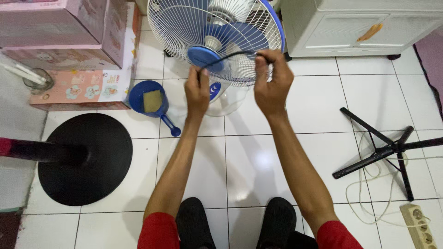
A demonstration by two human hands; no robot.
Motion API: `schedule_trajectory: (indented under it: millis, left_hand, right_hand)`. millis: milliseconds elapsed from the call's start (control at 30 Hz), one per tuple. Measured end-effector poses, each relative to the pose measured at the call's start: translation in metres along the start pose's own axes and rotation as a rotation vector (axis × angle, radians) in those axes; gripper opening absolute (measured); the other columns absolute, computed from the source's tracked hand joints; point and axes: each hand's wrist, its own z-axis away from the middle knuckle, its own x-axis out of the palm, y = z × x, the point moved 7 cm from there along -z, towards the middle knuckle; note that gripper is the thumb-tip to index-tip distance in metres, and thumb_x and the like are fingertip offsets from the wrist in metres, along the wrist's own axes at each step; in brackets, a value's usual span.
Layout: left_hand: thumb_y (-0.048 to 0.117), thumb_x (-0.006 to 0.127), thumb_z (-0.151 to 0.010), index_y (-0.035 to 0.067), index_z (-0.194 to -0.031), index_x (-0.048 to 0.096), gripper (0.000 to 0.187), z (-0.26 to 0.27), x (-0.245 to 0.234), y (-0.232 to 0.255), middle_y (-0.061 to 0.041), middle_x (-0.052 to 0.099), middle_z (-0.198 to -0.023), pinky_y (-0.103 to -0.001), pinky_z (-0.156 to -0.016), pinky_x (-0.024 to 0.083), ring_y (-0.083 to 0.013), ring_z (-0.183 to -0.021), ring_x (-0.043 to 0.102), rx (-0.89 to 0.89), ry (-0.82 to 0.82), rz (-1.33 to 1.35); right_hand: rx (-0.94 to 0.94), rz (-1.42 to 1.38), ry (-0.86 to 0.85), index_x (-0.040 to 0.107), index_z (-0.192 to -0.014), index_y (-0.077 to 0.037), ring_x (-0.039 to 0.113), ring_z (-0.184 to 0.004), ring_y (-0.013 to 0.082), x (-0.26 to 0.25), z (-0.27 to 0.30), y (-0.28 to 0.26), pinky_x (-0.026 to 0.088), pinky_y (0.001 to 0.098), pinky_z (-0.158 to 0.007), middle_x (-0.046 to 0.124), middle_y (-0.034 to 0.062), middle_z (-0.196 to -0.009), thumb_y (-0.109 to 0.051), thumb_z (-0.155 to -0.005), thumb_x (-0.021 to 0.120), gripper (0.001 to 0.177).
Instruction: The person disassembles a small tabletop fan by removing the front grille, fan blades, and rear grille. They use a screwdriver to loosen a screw on the front grille before taking apart the components and placing them on nearby boxes.
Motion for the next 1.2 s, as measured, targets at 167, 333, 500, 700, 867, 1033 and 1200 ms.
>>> schedule_trajectory:
  millis: [167,333,500,700,867,1033,1200]
  left_hand:
    - [0.004,0.061,-0.108,-0.001,-0.111,0.058,0.006,-0.053,-0.028,0.058,0.0,0.06,-0.089,-0.023,-0.068,0.047,-0.0047,-0.08,0.054,0.201,0.047,-0.019]
    - [0.0,0.073,-0.1,0.001,-0.107,0.065,0.011,-0.103,-0.043,0.097,0.002,0.056,-0.087,-0.021,-0.064,0.043,-0.0037,-0.074,0.049,0.23,0.038,-0.073]
    - [0.004,0.09,-0.091,0.002,-0.105,0.065,0.029,-0.131,-0.048,0.131,0.002,0.056,-0.09,-0.021,-0.067,0.045,-0.0045,-0.077,0.051,0.308,-0.007,-0.076]
    - [0.006,0.093,-0.086,0.003,-0.097,0.066,0.029,-0.159,-0.045,0.135,0.0,0.059,-0.091,-0.024,-0.069,0.047,-0.0095,-0.078,0.054,0.379,-0.043,-0.197]
    - [0.01,0.1,-0.086,0.005,-0.096,0.067,0.034,-0.174,-0.048,0.126,-0.003,0.06,-0.099,-0.03,-0.075,0.048,-0.015,-0.086,0.059,0.445,-0.004,-0.332]
    - [0.052,0.097,-0.082,0.005,-0.137,0.057,0.083,-0.19,-0.064,0.099,-0.015,0.052,-0.134,-0.05,-0.109,0.048,-0.0348,-0.128,0.055,0.465,0.034,-0.41]
    - [0.084,0.08,-0.072,0.008,-0.157,0.045,0.119,-0.205,-0.056,0.045,-0.023,0.042,-0.157,-0.065,-0.119,0.031,-0.0447,-0.149,0.038,0.198,-0.167,-0.341]
  right_hand:
    - [-0.015,0.012,0.037,0.064,-0.113,-0.001,0.062,-0.094,0.0149,-0.013,-0.019,0.001,0.052,0.03,-0.085,0.063,0.0066,-0.101,-0.012,-0.113,0.064,0.01]
    - [-0.028,0.046,0.079,0.061,-0.122,-0.001,0.064,-0.098,0.0153,-0.019,-0.03,0.01,0.052,0.0292,-0.089,0.067,0.0062,-0.108,-0.012,-0.113,0.065,0.015]
    - [0.044,0.151,0.047,0.057,-0.134,-0.006,0.054,-0.102,0.0158,-0.016,-0.033,0.026,0.05,0.0342,-0.093,0.055,0.0057,-0.117,-0.021,-0.107,0.075,0.036]
    - [0.071,0.247,-0.071,0.045,-0.155,-0.012,0.039,-0.135,0.0285,-0.004,-0.035,0.052,0.047,0.046,-0.117,0.037,0.0121,-0.131,-0.048,-0.092,0.091,0.086]
    - [0.102,0.322,-0.153,0.038,-0.159,-0.014,0.033,-0.137,0.0337,0.006,-0.039,0.06,0.04,0.0548,-0.118,0.034,0.014,-0.13,-0.06,-0.079,0.095,0.108]
    - [0.13,0.288,-0.192,0.035,-0.162,-0.017,0.033,-0.133,0.0327,0.017,-0.037,0.058,0.041,0.0569,-0.12,0.032,0.0138,-0.13,-0.061,-0.071,0.098,0.12]
    - [0.093,0.31,-0.196,0.036,-0.158,-0.016,0.036,-0.142,0.036,0.023,-0.039,0.057,0.043,0.0532,-0.121,0.036,0.0167,-0.139,-0.053,-0.071,0.101,0.115]
